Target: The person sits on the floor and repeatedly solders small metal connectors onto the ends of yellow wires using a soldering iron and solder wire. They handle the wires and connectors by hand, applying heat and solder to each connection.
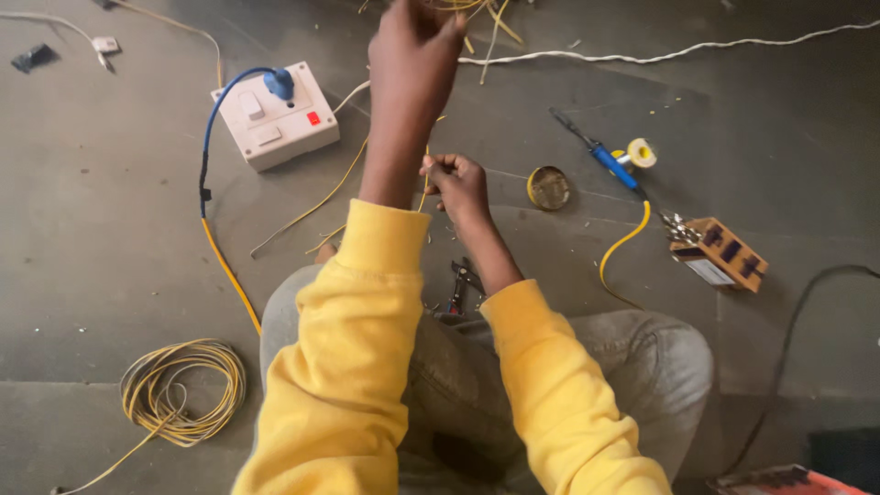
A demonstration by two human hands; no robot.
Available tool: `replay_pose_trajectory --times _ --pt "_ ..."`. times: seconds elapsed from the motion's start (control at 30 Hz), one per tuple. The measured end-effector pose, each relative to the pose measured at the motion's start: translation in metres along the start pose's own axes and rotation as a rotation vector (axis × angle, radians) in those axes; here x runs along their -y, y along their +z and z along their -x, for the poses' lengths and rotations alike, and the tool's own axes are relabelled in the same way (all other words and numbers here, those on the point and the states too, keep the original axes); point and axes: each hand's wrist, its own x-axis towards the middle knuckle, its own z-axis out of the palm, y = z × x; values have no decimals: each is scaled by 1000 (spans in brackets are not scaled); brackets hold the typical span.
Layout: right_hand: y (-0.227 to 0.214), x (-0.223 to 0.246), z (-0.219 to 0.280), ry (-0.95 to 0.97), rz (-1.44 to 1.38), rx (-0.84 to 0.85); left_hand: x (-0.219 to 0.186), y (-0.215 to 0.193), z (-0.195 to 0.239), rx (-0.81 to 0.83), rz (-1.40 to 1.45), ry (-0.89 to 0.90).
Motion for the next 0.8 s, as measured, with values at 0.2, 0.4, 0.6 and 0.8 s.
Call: replay_pose_trajectory --times 0.2,0.4,0.6,0.8 --pt "-13 54 48 35 -237 87 -5 -39 37 227 -602 -425" --pt "-23 78 104 -144 -288 71 -1 -54 70 512 -169 -353" --pt "-33 90 133 -260 -312 43 -32 -61 100 547 367 -381" --pt "-77 58 159 -322 -62 -27 -68 -63 117 593 449 -397"
